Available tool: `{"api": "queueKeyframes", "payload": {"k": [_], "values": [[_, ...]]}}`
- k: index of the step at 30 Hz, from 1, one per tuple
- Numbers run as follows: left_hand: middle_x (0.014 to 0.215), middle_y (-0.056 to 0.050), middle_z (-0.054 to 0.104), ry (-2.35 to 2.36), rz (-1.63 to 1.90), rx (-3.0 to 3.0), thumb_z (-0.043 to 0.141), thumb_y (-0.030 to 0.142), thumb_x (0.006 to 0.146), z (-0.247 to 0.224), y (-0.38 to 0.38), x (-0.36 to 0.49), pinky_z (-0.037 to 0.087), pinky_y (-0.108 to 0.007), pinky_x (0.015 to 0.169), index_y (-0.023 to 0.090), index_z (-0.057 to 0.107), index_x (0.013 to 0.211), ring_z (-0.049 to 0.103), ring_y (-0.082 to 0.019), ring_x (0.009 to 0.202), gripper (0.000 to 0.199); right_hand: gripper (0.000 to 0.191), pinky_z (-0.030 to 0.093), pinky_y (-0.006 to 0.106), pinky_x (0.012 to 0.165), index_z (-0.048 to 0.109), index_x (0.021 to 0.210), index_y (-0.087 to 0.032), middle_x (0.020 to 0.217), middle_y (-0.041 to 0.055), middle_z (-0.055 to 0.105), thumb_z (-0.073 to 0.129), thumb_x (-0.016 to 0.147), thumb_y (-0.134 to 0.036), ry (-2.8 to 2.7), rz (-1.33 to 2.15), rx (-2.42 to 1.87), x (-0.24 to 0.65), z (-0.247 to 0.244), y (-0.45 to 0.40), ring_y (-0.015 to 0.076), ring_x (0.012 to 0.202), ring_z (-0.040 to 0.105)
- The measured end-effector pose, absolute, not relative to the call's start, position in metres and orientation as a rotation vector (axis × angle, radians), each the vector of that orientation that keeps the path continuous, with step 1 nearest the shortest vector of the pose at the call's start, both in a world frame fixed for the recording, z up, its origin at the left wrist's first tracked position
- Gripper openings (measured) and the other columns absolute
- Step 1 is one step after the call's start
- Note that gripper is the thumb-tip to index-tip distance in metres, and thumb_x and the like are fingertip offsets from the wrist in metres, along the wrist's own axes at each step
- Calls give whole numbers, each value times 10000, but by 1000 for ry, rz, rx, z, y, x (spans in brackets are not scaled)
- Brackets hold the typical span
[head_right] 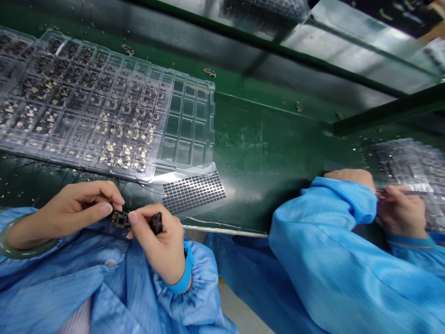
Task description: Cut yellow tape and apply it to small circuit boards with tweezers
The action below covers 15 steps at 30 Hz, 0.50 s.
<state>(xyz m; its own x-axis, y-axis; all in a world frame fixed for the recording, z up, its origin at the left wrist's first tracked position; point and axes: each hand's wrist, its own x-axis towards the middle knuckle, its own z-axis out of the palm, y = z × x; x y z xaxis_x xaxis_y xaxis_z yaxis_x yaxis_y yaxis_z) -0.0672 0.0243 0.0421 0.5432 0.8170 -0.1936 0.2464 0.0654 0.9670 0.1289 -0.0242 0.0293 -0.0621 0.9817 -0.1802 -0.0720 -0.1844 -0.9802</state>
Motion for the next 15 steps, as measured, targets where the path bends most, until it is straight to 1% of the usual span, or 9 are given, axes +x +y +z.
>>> {"api": "queueKeyframes", "payload": {"k": [3,5,9,12,14,15], "values": [[671,11,579,908,502,1545,542,328,924,39,25,-69,379,-191,490,153,645,937,491,-91,539,203,138,504,217,534,675,797,-197,577,-15,701,662,901,-287,-1195,1384,-1282,129,29,-24,127,509,648],[670,12,569,862,508,1580,534,287,923,36,25,-68,365,-193,492,150,643,890,471,-86,538,179,140,495,211,526,677,794,-195,575,-13,700,652,905,-277,-1274,1358,-1287,129,31,-24,126,502,643],[622,20,545,818,672,1660,575,163,848,33,23,-66,333,-181,473,147,600,731,443,-70,512,121,142,478,192,529,696,786,-206,588,-15,705,629,908,-237,-1478,1288,-1308,133,38,-23,122,516,645],[599,25,528,817,806,1708,586,125,809,30,22,-64,341,-182,482,155,565,692,445,-70,511,123,70,479,191,541,736,878,-244,634,-21,721,666,875,-245,-1604,1243,-1288,137,38,-20,132,553,661],[604,19,534,819,857,1700,586,141,826,30,22,-64,362,-185,499,156,565,700,461,-76,524,128,74,494,196,562,746,898,-258,683,-13,740,681,864,-259,-1658,1206,-1279,138,38,-19,145,589,677],[612,13,546,814,870,1681,584,159,846,29,22,-65,376,-187,512,154,572,710,475,-80,535,137,70,499,200,563,747,878,-254,687,-9,742,680,866,-270,-1668,1191,-1281,138,38,-19,150,591,678]]}}
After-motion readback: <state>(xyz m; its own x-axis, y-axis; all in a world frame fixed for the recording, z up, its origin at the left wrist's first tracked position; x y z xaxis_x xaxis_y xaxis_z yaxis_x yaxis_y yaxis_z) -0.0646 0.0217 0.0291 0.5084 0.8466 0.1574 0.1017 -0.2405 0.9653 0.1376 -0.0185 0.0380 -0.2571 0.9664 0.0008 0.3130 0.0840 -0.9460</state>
